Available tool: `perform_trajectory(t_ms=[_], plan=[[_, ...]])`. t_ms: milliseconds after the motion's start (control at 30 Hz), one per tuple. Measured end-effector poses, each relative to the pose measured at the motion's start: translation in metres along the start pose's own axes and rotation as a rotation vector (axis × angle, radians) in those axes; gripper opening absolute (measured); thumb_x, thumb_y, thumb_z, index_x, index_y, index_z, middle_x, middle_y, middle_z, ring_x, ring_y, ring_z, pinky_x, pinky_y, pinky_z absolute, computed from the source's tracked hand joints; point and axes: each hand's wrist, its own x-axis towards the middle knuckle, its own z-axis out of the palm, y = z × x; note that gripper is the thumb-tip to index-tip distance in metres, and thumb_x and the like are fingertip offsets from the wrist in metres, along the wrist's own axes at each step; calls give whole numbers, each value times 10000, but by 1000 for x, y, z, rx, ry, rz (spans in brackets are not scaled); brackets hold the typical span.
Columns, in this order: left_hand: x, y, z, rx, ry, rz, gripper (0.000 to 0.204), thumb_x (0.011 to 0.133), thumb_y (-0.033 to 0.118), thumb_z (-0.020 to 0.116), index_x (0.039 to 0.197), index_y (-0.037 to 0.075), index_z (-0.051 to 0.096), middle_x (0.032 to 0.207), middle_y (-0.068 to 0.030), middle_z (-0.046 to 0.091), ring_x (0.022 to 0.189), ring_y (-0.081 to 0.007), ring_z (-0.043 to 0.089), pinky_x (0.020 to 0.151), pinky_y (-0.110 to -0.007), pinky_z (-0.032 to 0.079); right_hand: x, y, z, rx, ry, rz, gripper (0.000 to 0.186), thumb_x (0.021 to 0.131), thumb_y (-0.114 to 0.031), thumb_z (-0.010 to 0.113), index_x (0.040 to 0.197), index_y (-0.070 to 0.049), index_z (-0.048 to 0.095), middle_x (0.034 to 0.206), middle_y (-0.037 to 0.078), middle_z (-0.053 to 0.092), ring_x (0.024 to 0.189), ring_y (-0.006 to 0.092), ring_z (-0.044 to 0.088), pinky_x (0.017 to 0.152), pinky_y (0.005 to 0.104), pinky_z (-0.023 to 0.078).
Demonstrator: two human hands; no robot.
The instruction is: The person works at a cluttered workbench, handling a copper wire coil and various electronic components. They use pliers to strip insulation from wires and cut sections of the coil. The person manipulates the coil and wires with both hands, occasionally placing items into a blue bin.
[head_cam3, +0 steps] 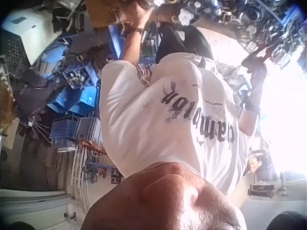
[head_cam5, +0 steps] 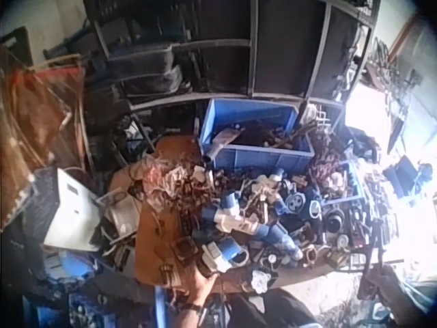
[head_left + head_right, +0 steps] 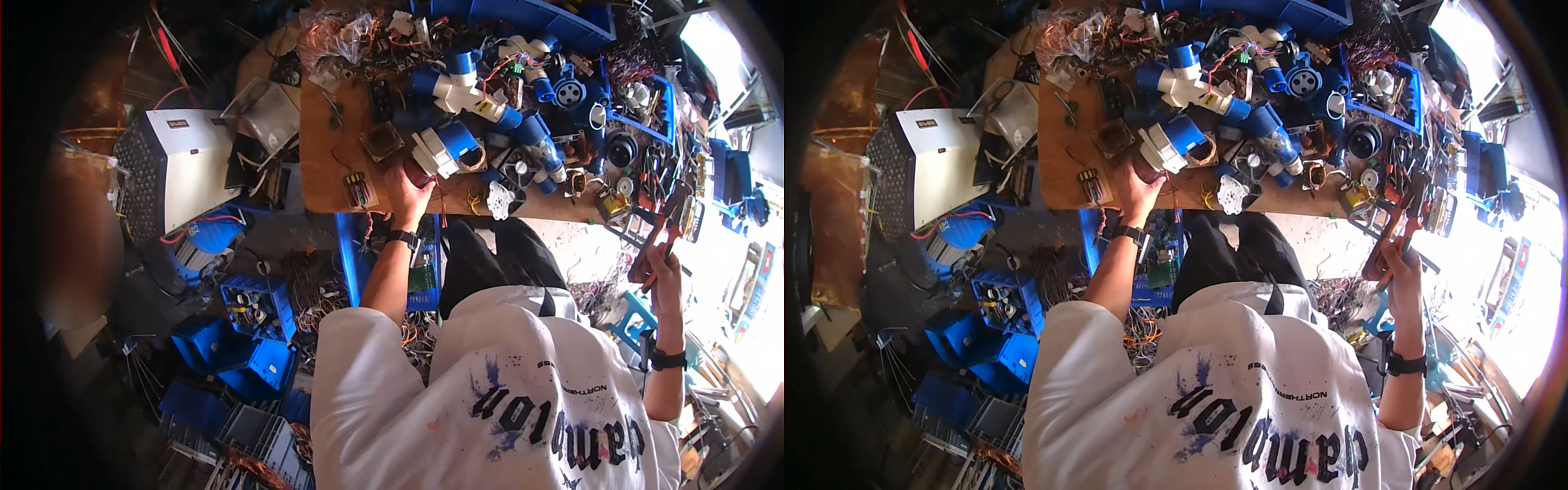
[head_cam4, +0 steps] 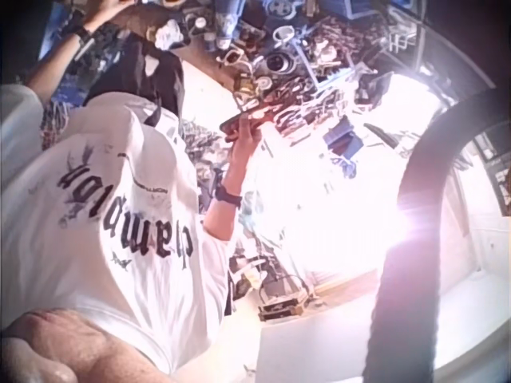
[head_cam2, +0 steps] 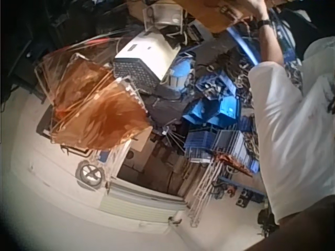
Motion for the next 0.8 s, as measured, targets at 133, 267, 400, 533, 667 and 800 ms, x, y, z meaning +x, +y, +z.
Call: perform_trajectory(t_ms=[133,267,400,533,667,800], plan=[[-5,-3,-7,134,10,58,802,572,190,855,1234,-13,450,1142,-212,543,1072,-401,486,950,-484,406,4,-4,8,4,-22,35,209,963,-145,561,771,-120,482,623,-16,479,523,101,493,499,258,404],[-7,-8,-14,134,12,81,849,575,219,865,1274,-2,438,1167,-209,540,1107,-398,487,963,-485,401,12,-4,12,-29,-48,39,199,970,-139,543,781,-119,483,613,-7,496,517,103,502,490,263,405],[-3,-3,-27,54,12,48,854,568,209,870,1291,44,446,1179,-207,539,1121,-393,485,971,-479,401,11,-9,17,-37,-71,72,199,977,-138,524,783,-116,483,610,7,521,513,113,517,493,262,421],[-4,-4,-39,-37,-10,17,804,593,224,852,1272,35,466,1153,-188,558,1084,-372,511,949,-468,424,15,-9,19,-52,-90,63,201,978,-139,523,781,-112,491,601,6,512,506,116,513,492,261,425],[-6,-14,-48,-133,9,10,811,608,204,865,1302,57,471,1156,-150,571,1053,-305,568,922,-410,469,16,-10,20,-109,-90,70,186,962,-155,556,789,-102,516,627,-7,515,527,92,497,497,250,403],[9,1,-66,-284,-45,-49,790,631,151,856,1305,29,464,1140,-135,600,1043,-265,598,928,-381,480,20,-6,18,-100,-106,62,178,957,-163,569,795,-102,529,641,-12,533,535,80,505,497,245,404]])
